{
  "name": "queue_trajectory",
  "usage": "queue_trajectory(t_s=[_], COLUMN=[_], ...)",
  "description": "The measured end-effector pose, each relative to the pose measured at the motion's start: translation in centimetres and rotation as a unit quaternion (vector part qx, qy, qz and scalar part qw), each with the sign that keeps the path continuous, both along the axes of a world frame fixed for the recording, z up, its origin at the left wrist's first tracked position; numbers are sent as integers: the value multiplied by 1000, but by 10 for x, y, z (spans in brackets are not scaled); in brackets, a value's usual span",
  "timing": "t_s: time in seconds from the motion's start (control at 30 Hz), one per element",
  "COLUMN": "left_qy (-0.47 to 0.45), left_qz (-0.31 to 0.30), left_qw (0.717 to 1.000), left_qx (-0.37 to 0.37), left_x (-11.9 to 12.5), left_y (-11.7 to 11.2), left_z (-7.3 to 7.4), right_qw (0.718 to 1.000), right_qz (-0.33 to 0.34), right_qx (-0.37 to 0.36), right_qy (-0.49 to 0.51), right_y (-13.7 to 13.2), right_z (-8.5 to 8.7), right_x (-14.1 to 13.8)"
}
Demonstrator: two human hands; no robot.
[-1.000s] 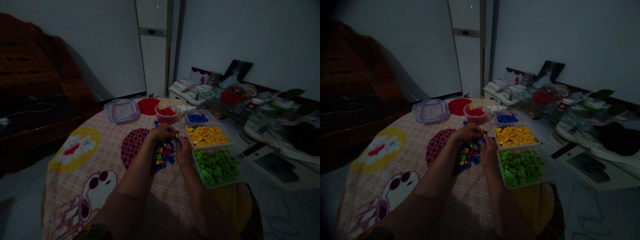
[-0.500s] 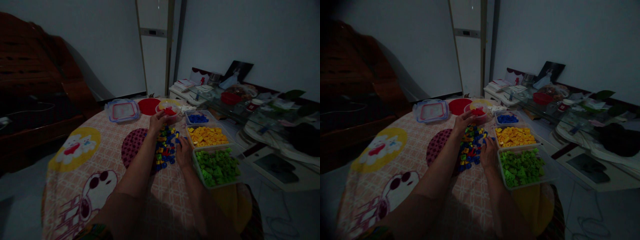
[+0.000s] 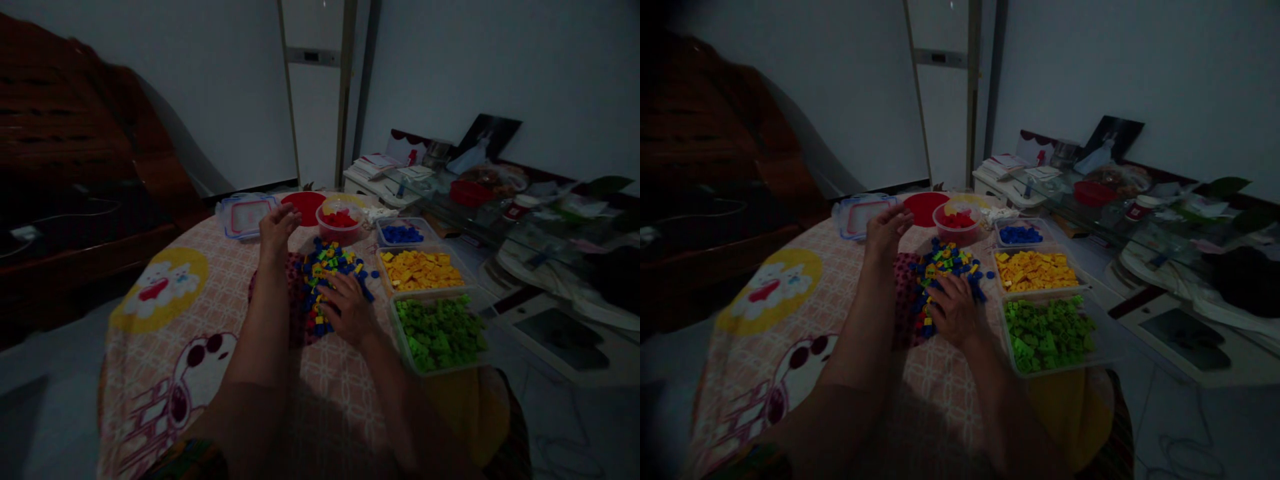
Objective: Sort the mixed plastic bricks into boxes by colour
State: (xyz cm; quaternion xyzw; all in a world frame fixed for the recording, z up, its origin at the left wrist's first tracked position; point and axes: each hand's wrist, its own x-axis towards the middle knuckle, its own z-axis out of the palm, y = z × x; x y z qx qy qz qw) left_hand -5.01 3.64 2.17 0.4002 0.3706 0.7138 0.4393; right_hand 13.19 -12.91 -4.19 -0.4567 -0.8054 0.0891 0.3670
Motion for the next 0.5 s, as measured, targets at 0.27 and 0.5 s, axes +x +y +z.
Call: queue_trajectory(t_s=[0.27, 0.5], left_qy=[14, 50], left_qz=[-12, -21], left_qw=[1000, 998], left_qx=[-18, -20], left_x=[-3, -2], left_y=[-9, -10], left_z=[4, 3], right_qw=[997, 987], right_qz=[14, -159], right_qx=[-9, -15], right_qy=[-76, -27], right_y=[1, 21], right_z=[-5, -17], right_x=[-8, 25])
